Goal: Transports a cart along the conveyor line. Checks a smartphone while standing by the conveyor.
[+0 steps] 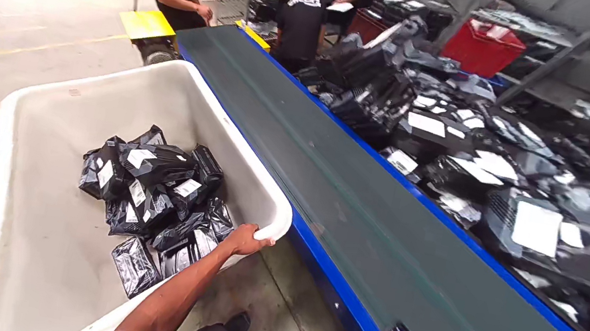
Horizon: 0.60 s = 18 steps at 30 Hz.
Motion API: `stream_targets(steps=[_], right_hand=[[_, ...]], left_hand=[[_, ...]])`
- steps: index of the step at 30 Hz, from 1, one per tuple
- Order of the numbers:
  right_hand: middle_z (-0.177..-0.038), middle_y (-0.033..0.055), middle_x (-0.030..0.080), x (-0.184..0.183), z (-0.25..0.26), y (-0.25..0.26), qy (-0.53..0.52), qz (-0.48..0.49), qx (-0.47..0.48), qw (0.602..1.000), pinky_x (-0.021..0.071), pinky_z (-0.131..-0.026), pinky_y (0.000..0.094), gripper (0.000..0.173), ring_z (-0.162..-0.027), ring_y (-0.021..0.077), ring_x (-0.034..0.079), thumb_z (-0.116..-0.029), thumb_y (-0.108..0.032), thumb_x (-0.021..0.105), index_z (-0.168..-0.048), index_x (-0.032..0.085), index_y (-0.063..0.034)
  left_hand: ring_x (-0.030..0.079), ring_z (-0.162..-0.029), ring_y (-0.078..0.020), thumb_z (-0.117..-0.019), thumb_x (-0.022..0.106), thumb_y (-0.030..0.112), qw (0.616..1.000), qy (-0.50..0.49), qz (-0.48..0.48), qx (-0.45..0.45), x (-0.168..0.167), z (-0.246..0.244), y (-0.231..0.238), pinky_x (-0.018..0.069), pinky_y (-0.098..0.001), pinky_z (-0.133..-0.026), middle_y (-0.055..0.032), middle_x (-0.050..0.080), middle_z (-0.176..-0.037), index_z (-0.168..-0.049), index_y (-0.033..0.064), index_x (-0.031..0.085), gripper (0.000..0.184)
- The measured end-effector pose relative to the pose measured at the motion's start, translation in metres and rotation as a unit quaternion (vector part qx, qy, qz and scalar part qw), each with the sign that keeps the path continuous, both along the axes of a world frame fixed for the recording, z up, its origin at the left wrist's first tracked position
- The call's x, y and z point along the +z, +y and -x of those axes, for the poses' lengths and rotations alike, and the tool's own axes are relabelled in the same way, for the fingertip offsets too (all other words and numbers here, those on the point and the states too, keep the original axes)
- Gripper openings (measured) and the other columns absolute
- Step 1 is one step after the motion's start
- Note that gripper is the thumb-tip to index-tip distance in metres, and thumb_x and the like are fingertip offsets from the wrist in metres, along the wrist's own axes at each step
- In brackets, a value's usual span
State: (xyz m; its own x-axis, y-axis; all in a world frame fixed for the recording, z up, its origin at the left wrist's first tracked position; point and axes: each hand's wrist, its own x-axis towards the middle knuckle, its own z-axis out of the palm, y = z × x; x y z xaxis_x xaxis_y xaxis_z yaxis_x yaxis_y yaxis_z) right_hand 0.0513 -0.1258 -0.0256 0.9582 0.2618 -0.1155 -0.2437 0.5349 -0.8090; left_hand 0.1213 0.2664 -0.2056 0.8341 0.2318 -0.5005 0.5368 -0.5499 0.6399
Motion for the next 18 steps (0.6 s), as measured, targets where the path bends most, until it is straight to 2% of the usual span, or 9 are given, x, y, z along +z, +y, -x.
stream_targets(steps=[2,4,8,13,15,18], right_hand=[[-0.133,0.0243,0.06,0.014,0.003,0.006,0.012,0.015,-0.031,0.999,0.0595,-0.083,0.0675,0.064,-0.109,0.047,0.068,-0.101,-0.011,0.053,-0.156,0.023,-0.0191],[-0.135,0.0289,0.057,0.022,0.008,0.008,0.022,0.02,-0.066,0.997,0.0602,-0.081,0.0674,0.067,-0.109,0.0503,0.066,-0.1012,-0.009,0.052,-0.16,0.019,-0.0153],[-0.133,0.0329,0.055,0.019,-0.005,0.004,0.0,0.007,-0.053,0.999,0.0594,-0.084,0.0683,0.06,-0.11,0.0531,0.065,-0.103,-0.004,0.043,-0.157,0.018,-0.0052],[-0.13,0.0347,0.055,0.017,-0.006,0.004,-0.001,-0.022,-0.055,0.998,0.0573,-0.085,0.0709,0.054,-0.11,0.0546,0.064,-0.1017,0.0,0.041,-0.153,0.023,-0.0014],[-0.13,0.035,0.055,0.017,-0.006,0.001,-0.006,-0.024,-0.053,0.998,0.0569,-0.087,0.0706,0.058,-0.111,0.0544,0.063,-0.0989,0.003,0.043,-0.153,0.022,-0.0013],[-0.136,0.036,0.051,0.015,-0.002,-0.005,-0.009,-0.027,-0.034,0.999,0.0552,-0.094,0.0688,0.079,-0.118,0.0545,0.06,-0.0894,0.013,0.053,-0.156,0.013,-0.0033]], left_hand=[[0.067,-0.114,-0.0364,-0.0822,0.062,0.079,1.0,-0.003,0.007,0.012,0.006,0.005,-0.007,0.052,-0.0615,-0.099,-0.0212,0.069,-0.119,-0.131,0.0082,0.064,0.086],[0.065,-0.117,-0.0389,-0.0853,0.063,0.075,1.0,0.01,0.003,-0.001,0.014,0.006,-0.018,0.0496,-0.0635,-0.101,-0.0232,0.067,-0.123,-0.136,0.0084,0.061,0.084],[0.067,-0.11,-0.0381,-0.0867,0.059,0.077,0.999,0.0,-0.03,-0.013,0.005,-0.001,-0.017,0.0509,-0.0648,-0.097,-0.0226,0.07,-0.114,-0.127,0.0064,0.066,0.082],[0.068,-0.107,-0.0346,-0.085,0.057,0.08,1.0,-0.011,-0.027,-0.01,-0.001,-0.003,-0.012,0.0522,-0.0619,-0.096,-0.0203,0.071,-0.111,-0.122,0.0059,0.068,0.084],[0.068,-0.106,-0.0341,-0.0851,0.057,0.08,0.999,-0.011,-0.03,-0.012,-0.002,-0.005,-0.012,0.0523,-0.0614,-0.096,-0.02,0.071,-0.11,-0.121,0.0059,0.068,0.083],[0.069,-0.103,-0.0321,-0.0848,0.057,0.08,1.0,-0.005,-0.028,-0.009,-0.003,-0.002,-0.013,0.0531,-0.0596,-0.094,-0.0187,0.071,-0.107,-0.12,0.0056,0.068,0.083]])
